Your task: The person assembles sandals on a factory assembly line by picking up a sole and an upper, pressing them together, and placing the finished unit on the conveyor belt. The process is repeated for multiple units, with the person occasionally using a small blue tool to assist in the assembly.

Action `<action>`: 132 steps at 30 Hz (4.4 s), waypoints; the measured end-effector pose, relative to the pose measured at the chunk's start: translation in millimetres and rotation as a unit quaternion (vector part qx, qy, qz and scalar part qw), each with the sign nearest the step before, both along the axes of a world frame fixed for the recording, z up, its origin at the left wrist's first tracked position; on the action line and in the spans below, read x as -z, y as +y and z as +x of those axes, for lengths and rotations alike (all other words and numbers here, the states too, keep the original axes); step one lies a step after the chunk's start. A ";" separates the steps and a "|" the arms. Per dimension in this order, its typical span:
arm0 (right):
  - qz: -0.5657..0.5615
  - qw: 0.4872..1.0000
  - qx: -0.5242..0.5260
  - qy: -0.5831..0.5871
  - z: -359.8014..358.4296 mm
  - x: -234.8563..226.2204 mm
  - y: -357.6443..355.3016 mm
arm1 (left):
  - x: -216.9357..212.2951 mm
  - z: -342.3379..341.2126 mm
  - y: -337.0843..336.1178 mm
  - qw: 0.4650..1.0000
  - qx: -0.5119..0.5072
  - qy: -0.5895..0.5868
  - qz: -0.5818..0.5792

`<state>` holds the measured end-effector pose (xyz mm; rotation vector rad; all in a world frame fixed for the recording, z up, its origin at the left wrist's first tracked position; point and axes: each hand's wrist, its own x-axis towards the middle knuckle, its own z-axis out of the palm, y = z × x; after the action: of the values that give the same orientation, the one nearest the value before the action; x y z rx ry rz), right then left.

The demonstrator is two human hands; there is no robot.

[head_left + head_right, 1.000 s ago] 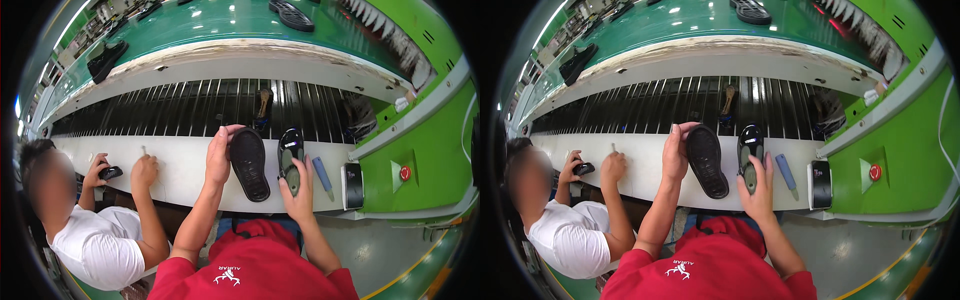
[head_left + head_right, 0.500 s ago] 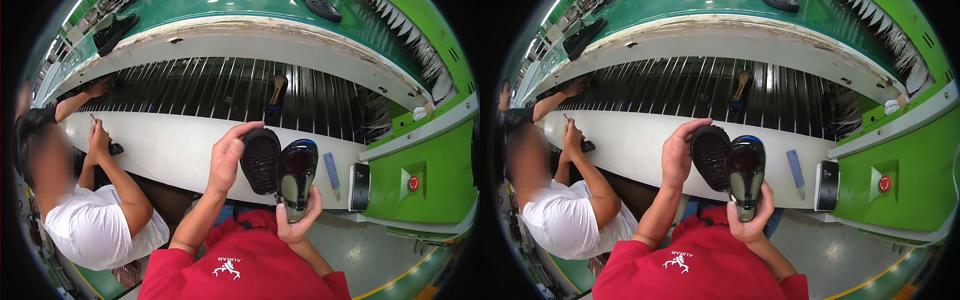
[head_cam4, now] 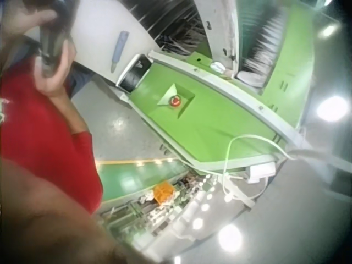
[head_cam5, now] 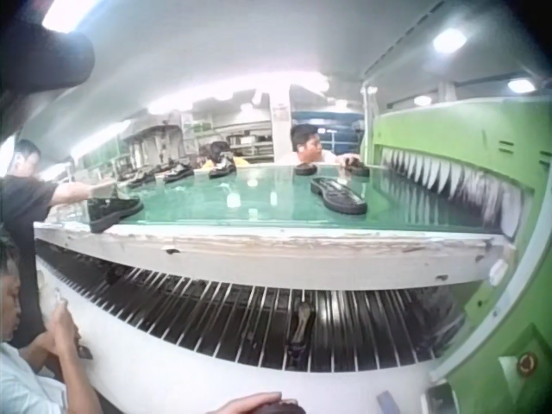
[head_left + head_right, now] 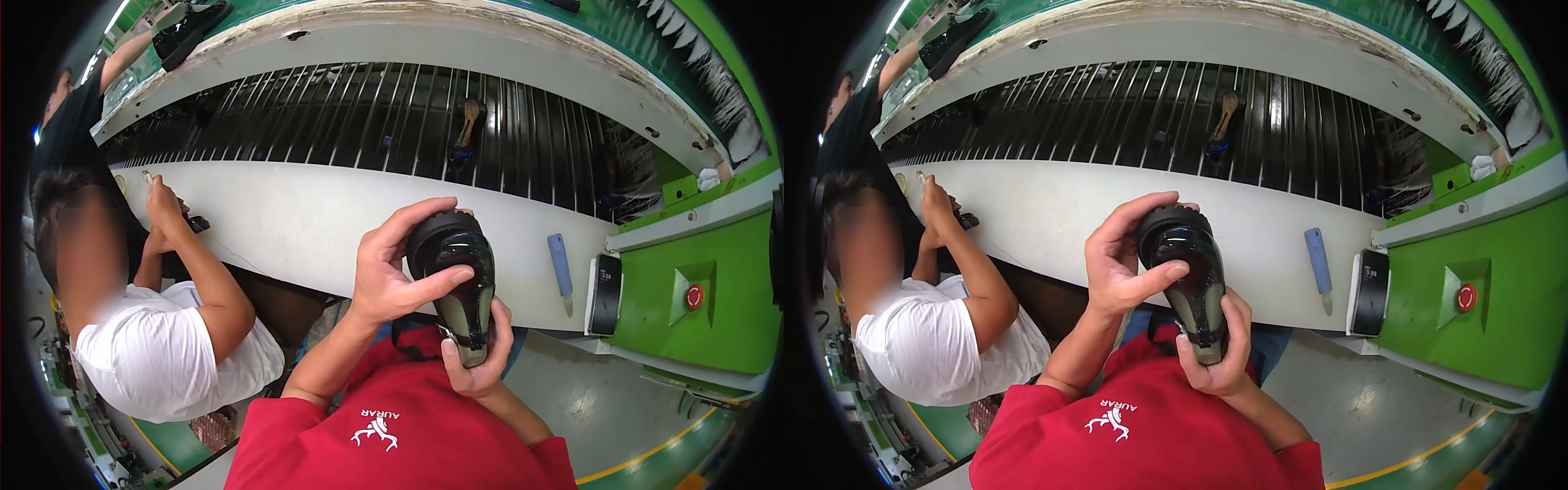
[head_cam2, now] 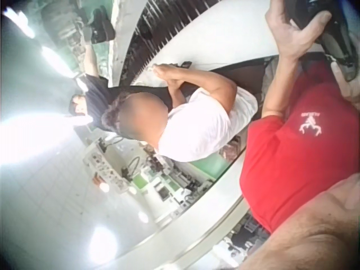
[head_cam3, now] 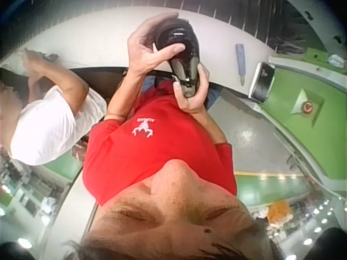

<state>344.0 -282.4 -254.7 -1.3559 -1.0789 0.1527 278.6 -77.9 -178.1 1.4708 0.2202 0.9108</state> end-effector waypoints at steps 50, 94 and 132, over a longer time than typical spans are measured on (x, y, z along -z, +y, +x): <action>-0.025 0.999 0.004 -0.040 2.8 -22.1 7.5 | -15.4 -3.9 -7.8 0.999 -0.037 0.025 -0.011; -0.008 0.999 0.018 0.044 46.6 -73.6 32.8 | 2.9 -6.1 -7.5 0.995 -0.097 -0.011 0.008; -0.064 0.990 -0.123 0.015 74.3 -152.6 89.3 | -2.2 -11.5 -6.3 0.972 -0.065 -0.170 -0.150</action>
<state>418.2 -193.0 -102.1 -1.3253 -1.2269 0.4291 267.1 -84.2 -175.9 1.0137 0.1918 1.1643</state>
